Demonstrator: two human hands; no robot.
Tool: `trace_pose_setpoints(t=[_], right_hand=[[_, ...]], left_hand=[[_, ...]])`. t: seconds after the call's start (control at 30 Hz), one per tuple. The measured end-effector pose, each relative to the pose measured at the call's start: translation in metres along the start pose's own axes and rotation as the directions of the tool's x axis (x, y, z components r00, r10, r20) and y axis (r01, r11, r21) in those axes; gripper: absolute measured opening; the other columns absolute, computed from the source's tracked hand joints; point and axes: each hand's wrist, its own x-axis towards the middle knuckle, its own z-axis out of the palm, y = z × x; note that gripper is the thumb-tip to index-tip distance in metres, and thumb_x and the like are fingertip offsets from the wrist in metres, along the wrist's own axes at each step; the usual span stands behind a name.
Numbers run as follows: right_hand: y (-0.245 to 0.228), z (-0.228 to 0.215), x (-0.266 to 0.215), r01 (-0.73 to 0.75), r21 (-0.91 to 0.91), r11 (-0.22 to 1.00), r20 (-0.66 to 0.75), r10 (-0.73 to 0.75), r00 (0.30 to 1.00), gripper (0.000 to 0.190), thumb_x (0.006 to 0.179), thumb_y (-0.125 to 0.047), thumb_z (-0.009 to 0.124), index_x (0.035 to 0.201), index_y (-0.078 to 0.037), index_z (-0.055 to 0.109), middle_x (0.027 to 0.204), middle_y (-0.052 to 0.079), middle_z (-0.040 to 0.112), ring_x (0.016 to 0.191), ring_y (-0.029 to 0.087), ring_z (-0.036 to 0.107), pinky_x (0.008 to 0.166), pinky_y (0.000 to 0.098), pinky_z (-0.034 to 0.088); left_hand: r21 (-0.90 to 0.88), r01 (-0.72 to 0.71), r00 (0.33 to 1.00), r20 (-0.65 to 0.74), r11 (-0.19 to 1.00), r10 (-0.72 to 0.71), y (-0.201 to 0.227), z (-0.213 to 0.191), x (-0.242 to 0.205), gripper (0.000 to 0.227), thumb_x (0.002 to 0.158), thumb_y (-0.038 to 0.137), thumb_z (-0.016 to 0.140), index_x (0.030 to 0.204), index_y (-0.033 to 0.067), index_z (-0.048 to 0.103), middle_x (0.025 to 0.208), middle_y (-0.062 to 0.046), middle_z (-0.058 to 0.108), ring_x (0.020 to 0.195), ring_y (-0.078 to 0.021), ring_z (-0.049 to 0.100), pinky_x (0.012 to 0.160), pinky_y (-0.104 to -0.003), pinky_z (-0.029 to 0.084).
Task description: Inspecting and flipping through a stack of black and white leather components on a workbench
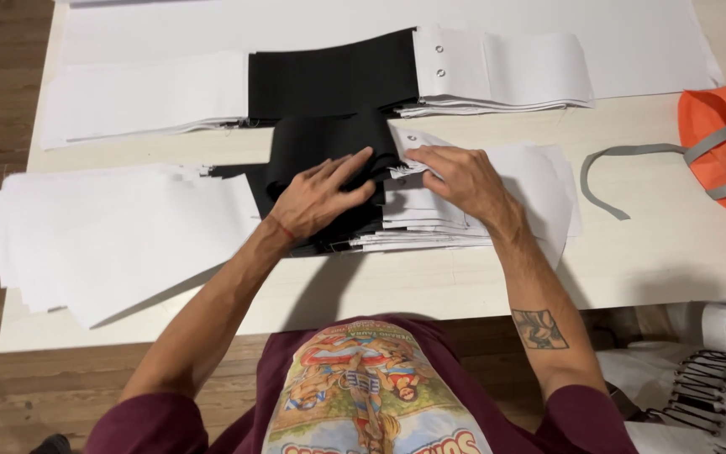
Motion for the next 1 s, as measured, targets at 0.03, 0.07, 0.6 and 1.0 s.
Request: trace_pose_setpoints(t=[0.03,0.07,0.6,1.0], right_hand=[[0.001,0.001,0.002,0.023,-0.006,1.000,-0.010,-0.023,1.000,0.037,0.110,-0.013,0.072,0.146,-0.013,0.081,0.134,0.016,0.087,0.130,0.038,0.081,0.100,0.0496,0.068],[0.001,0.003,0.005,0.051,-0.009,0.999,-0.014,-0.051,0.999,0.036,0.109,-0.011,0.071,0.144,-0.014,0.083,0.133,0.014,0.088,0.131,0.036,0.082,0.100,0.0489,0.069],[-0.018,0.079,-0.045,0.041,-0.218,0.975,-0.261,-0.099,0.960,0.050,0.105,-0.047,0.078,0.150,-0.024,0.079,0.141,-0.003,0.082,0.136,0.023,0.078,0.093,0.0394,0.069],[-0.022,0.062,-0.064,-0.491,0.078,0.868,-0.417,0.476,0.774,0.059,0.094,0.001,0.074,0.150,-0.016,0.078,0.146,0.011,0.078,0.139,0.044,0.074,0.114,0.0541,0.058]], left_hand=[[0.028,-0.025,1.000,-0.014,0.999,0.025,-0.003,0.004,-0.006,0.037,0.123,0.014,0.052,0.156,0.0268,0.065,0.165,-0.017,0.064,0.132,-0.0336,0.081,0.102,-0.049,0.071],[0.057,-0.041,0.999,-0.027,0.997,0.043,-0.004,0.008,-0.015,0.039,0.123,0.010,0.049,0.154,0.0281,0.064,0.170,-0.021,0.062,0.131,-0.0339,0.082,0.103,-0.047,0.071],[0.064,0.022,0.985,-0.171,0.998,-0.011,0.023,0.040,-0.017,0.014,0.124,0.028,0.058,0.125,0.0218,0.071,0.154,-0.013,0.076,0.127,-0.0358,0.082,0.110,-0.055,0.066],[0.103,0.218,0.967,-0.160,0.971,-0.200,0.048,0.032,0.010,0.012,0.116,0.023,0.069,0.121,0.0230,0.080,0.108,0.001,0.086,0.100,-0.0202,0.087,0.096,-0.037,0.070]])
